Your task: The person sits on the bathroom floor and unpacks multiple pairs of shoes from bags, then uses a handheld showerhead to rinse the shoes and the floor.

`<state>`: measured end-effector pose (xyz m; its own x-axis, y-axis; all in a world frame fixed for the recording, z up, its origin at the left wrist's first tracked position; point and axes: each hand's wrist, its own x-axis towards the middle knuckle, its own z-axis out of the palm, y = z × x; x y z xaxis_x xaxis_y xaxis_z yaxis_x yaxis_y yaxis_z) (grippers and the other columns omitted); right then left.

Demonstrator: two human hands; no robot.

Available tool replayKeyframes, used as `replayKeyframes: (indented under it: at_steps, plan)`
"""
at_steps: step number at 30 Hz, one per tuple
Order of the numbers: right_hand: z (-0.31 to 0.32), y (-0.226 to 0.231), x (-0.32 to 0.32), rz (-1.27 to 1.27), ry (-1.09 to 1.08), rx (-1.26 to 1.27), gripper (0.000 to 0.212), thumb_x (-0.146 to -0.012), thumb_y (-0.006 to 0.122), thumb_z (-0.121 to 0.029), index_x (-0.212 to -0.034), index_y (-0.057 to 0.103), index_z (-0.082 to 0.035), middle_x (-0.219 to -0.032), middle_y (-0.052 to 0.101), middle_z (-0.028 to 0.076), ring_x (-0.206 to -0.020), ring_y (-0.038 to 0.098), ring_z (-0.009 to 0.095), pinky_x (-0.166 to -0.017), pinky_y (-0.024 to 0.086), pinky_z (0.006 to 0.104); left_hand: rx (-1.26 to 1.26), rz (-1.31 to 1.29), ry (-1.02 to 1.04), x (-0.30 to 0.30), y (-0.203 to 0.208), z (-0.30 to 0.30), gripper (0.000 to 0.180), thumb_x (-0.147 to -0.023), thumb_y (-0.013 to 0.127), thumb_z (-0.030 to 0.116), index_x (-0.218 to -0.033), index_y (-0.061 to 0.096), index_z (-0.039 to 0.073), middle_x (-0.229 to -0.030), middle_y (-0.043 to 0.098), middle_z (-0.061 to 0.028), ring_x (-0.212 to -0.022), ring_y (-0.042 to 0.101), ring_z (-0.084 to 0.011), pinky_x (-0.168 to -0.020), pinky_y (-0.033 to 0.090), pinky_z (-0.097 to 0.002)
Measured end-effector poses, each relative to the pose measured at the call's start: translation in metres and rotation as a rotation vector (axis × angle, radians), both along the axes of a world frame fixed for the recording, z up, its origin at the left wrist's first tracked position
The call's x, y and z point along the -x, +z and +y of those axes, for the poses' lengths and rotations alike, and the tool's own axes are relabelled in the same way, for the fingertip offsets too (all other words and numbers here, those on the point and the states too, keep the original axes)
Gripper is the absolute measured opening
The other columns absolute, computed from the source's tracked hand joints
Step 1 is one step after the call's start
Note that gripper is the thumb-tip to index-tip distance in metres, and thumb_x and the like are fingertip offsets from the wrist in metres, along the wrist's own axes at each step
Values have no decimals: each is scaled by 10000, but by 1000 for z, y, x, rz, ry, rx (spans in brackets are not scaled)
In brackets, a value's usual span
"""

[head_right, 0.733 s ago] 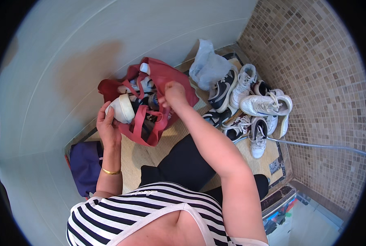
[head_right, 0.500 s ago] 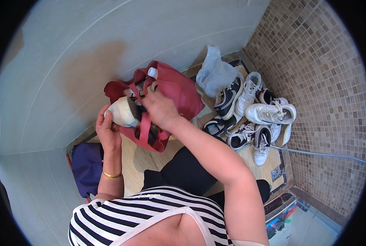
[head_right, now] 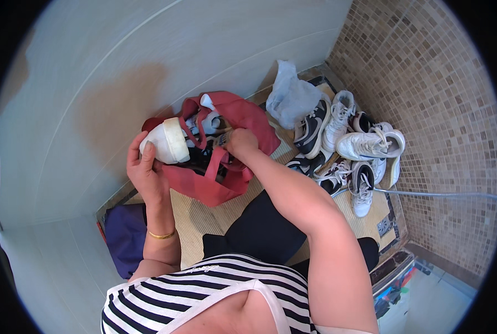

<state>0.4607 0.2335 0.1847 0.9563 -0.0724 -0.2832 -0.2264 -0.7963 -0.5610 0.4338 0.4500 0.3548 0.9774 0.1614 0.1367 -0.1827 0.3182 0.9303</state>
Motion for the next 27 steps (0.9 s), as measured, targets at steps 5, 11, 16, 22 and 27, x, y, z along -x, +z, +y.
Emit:
replayKeyframes:
  at_steps: [5,11,16,22,27]
  plan:
    - [-25,-6,12,-51,-270,-635,265,-887,807,-220,-917,770,41,-891,775,132,-854,733,270,-798,556,398,65,-56,-47,1,19,2,309,-942,744,35,-1243,676,11,-1030,701,-32,-715,548,-31,-577,382,-162]
    - [-53,65,52,34,-547,-1579,100,-1001,693,-81,-1016,715,16,-886,665,16,-685,507,66,-540,342,220,117,-142,0,-6,42,-4,274,-944,719,47,-1214,670,30,-937,669,-2,-616,429,-13,-543,314,-163]
    - [-82,104,83,-285,-388,-2014,193,-1021,646,-130,-1162,670,0,-1036,713,62,-799,622,111,-596,447,240,178,-176,-24,-22,33,-20,292,-945,716,55,-1229,653,35,-962,675,-22,-684,509,-41,-575,367,-173]
    - [-152,150,113,-664,-800,-1917,522,-955,700,-419,-1306,673,-34,-1285,719,161,-1244,638,328,-1135,441,512,75,-251,-114,-21,30,-54,309,-904,701,8,-1209,653,26,-1035,688,-60,-835,639,-126,-735,514,-237]
    - [-213,180,162,-782,-469,-1209,239,-892,768,-140,-1066,739,21,-1073,717,107,-654,662,132,-503,499,210,-153,-492,-540,-5,50,-141,286,-793,822,-2,-1061,727,30,-986,730,-54,-841,693,-152,-750,567,-299]
